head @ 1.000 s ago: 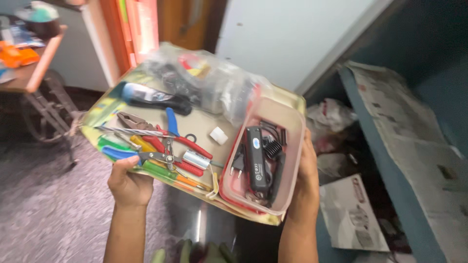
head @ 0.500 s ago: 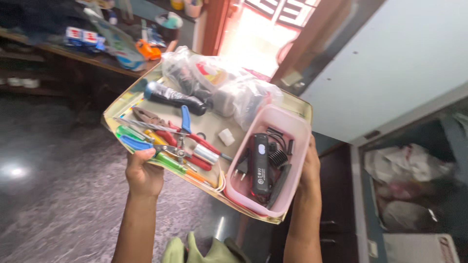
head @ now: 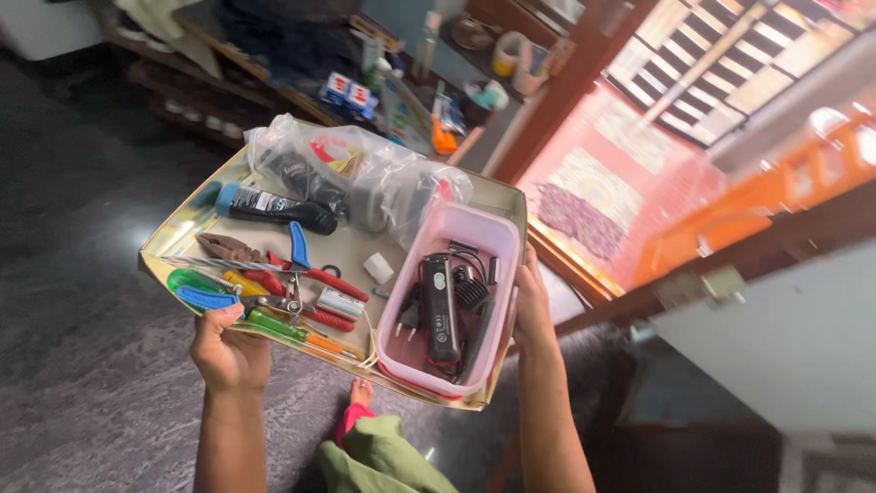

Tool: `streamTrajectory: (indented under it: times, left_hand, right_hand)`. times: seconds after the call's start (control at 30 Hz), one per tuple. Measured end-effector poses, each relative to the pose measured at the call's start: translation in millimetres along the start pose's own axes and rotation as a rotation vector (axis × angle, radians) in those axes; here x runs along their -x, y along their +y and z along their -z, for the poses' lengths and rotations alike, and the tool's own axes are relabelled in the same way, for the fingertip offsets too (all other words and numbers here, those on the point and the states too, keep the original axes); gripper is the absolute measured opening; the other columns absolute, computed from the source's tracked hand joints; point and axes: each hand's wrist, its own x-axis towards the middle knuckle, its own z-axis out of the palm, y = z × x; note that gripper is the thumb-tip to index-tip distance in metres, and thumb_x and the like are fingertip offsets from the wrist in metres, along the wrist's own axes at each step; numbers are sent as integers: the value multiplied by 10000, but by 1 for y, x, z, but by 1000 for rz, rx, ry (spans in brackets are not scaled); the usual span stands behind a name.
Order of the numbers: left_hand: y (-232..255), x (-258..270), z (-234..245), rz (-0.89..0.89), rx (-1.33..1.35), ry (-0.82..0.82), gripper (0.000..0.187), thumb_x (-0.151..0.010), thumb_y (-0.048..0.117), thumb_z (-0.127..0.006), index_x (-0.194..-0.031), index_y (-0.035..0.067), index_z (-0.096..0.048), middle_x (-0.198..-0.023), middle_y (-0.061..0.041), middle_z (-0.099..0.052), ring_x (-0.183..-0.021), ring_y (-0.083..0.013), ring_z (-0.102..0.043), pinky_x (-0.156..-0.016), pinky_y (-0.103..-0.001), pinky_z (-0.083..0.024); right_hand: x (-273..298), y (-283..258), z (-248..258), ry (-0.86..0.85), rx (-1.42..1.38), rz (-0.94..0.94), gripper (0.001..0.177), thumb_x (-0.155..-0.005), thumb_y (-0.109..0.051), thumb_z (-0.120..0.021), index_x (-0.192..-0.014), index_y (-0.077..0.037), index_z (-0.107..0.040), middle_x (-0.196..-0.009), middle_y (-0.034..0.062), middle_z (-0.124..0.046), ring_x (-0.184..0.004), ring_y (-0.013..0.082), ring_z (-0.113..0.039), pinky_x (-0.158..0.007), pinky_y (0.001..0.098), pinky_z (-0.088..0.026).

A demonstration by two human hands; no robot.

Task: The person opens a dark wooden cupboard, removes various items including a cup of tools, toothbrushes, soap, and a tray of small tools, and places them on a nearby table before rearranging a newspaper on one of the shelves.

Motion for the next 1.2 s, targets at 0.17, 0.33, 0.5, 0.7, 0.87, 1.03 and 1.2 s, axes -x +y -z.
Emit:
streamTrajectory:
  times: [0.17, 0.33, 0.5, 0.7, 0.87, 1.03, 1.2]
  left_hand:
    - [12, -79, 41, -68, -2, 117, 657, -830, 103, -495, -1480, 11, -475, -1379, -124, -598, -1254, -292, -617, -1094, -492, -497]
    - [22, -156, 72, -165, -23, 156, 679, -800, 105, -484, -1472, 9, -485, -1369, -136, -601, -1257, -312, -601, -1101, -503, -479]
    - [36, -209, 103, -270, -5, 155, 688, -783, 45, -506, -1469, 10, -492, -1393, -136, -594, -1304, -319, -577, -1144, -504, -451]
    - [69, -291, 163, -199, 16, 233, 648, -802, 107, -491, -1442, 5, -517, -1364, -143, -607, -1258, -327, -587, -1096, -524, -460]
    - [108, -376, 203, -188, -27, 186, 654, -791, 95, -493, -1438, 5, -522, -1364, -127, -614, -1264, -298, -605, -1099, -483, -478]
    - [124, -461, 244, -110, -63, 178, 616, -800, 93, -506, -1409, 8, -531, -1341, -117, -623, -1249, -285, -617, -1079, -465, -502]
    - [97, -556, 289, 27, 0, 250, 592, -803, 72, -535, -1394, 33, -554, -1311, -88, -645, -1185, -271, -632, -1016, -428, -511]
  right_hand:
    - [-102, 43, -75, -139, -100, -6, 546, -956, -75, -455, -1501, -109, -474, -1289, 28, -615, -1069, 95, -632, -869, 235, -564]
    - [-190, 58, -149, -269, -51, -79, 649, -928, -50, -448, -1567, -162, -416, -1316, 54, -598, -1032, 154, -582, -826, 278, -522]
    - [-245, 71, -213, -328, 21, -96, 633, -946, -63, -414, -1571, -152, -371, -1399, 38, -553, -1107, 166, -580, -843, 337, -508]
    - [-302, 106, -291, -375, -32, -62, 634, -957, -47, -411, -1584, -128, -357, -1477, 75, -520, -1262, 185, -538, -1015, 315, -464]
    - [-341, 132, -371, -245, 15, -108, 471, -1040, -142, -473, -1507, -90, -502, -1309, 78, -621, -1124, 151, -594, -920, 299, -510]
    - [-381, 158, -432, -209, -64, -119, 477, -1026, -117, -484, -1503, -115, -517, -1257, 45, -647, -1046, 124, -613, -864, 280, -517]
    - [-455, 188, -452, -127, -67, -159, 455, -1051, -199, -487, -1501, -134, -494, -1250, 31, -653, -1052, 106, -624, -879, 268, -531]
